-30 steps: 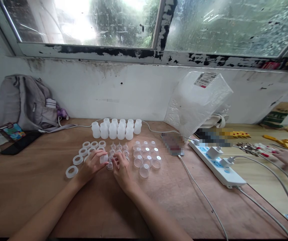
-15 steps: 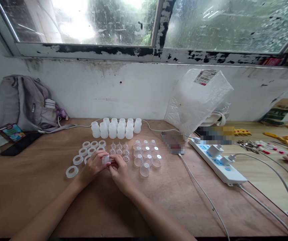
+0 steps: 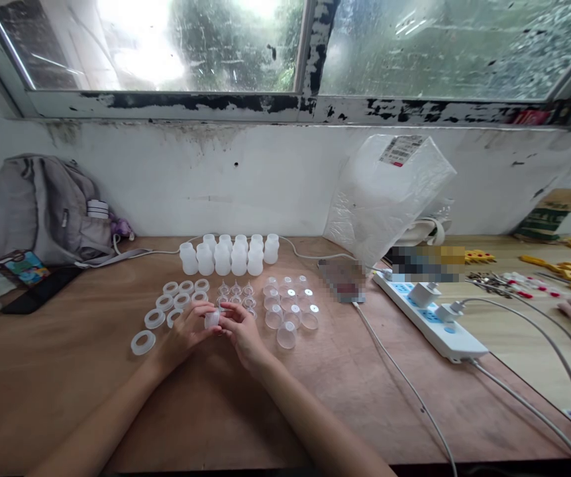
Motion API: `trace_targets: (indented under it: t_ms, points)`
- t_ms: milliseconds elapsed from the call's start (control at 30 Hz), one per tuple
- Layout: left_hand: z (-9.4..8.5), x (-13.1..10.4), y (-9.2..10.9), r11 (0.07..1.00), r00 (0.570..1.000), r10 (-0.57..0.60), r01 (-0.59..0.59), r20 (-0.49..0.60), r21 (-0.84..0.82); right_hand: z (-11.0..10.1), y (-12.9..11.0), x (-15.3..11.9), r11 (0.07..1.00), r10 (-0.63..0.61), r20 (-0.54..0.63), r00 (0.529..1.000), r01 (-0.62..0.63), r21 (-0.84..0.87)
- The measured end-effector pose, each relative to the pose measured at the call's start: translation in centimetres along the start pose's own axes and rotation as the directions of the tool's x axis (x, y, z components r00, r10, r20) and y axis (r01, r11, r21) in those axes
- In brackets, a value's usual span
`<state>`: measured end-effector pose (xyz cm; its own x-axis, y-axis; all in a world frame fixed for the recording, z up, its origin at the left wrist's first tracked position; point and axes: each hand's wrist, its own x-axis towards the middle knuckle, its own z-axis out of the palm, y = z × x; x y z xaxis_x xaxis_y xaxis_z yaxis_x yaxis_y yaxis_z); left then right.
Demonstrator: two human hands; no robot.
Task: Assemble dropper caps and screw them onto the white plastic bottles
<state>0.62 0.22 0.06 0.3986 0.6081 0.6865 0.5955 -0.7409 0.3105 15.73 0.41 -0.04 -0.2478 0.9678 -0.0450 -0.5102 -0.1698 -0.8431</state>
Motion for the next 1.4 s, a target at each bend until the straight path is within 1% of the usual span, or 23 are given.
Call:
trace_targets:
  t_ms: [100,167,233,267,333,400,533,633,800,867,1000,1233,1300,1400]
  points:
    - [0.3,-0.1,0.3,0.998,0.998,0.048,-0.050,-0.043,-0.034,0.1,0.3,-0.1,0.998,0.028,0.034,0.999,-0.026,-0.065]
    - [0.5,0.0,0.4,0.996,0.993,0.085,-0.088,-0.088,-0.027,0.0,0.4,-0.1,0.990,0.050,0.090,0.995,-0.038,-0.139]
    - [0.7,0.0,0.5,0.995,0.989,0.101,-0.103,-0.104,-0.007,0.0,0.3,0.0,0.977,0.059,0.142,0.988,-0.028,-0.211]
    - [0.7,0.0,0.5,0.995,0.989,0.103,-0.104,-0.104,0.001,-0.1,0.2,0.0,0.970,0.051,0.150,0.987,-0.013,-0.242]
    - [0.7,-0.1,0.6,0.995,0.990,0.098,-0.098,-0.101,0.012,-0.1,-0.2,0.1,0.958,0.016,0.130,0.991,0.022,-0.287]
    - [0.5,-0.1,0.8,0.996,0.990,0.090,-0.087,-0.106,0.029,0.0,-0.7,0.2,0.954,-0.025,0.099,0.995,0.054,-0.295]
    - [0.2,0.2,1.2,0.996,0.990,0.019,-0.007,-0.137,0.090,0.1,-1.2,0.2,0.959,-0.119,0.054,0.991,0.129,-0.251]
    - [0.2,0.5,1.5,0.992,0.988,-0.043,0.059,-0.147,0.107,0.1,-1.2,0.2,0.949,-0.183,0.049,0.982,0.189,-0.254]
    - [0.3,0.6,1.7,0.984,0.986,-0.159,0.162,-0.055,0.073,0.2,-1.3,0.0,0.918,-0.241,0.096,0.966,0.259,-0.300]
    - [0.3,0.5,1.7,0.982,0.983,-0.178,0.180,-0.037,0.051,0.3,-1.5,-0.2,0.909,-0.241,0.134,0.961,0.272,-0.314]
    - [0.4,0.4,1.6,0.976,0.977,-0.204,0.208,-0.056,0.063,0.4,-1.8,-0.5,0.909,-0.223,0.196,0.955,0.276,-0.313]
    - [0.4,0.6,1.9,0.954,0.954,-0.289,0.294,-0.075,0.058,0.0,-1.5,-0.3,0.906,-0.229,0.148,0.962,0.266,-0.329]
    - [0.4,0.7,2.0,0.946,0.944,-0.321,0.323,-0.076,0.009,-0.1,-1.4,-0.2,0.900,-0.229,0.135,0.964,0.263,-0.348]
    - [0.4,0.9,2.3,0.916,0.920,-0.390,0.383,-0.039,-0.120,-0.3,-1.3,-0.1,0.876,-0.242,0.131,0.961,0.275,-0.396]
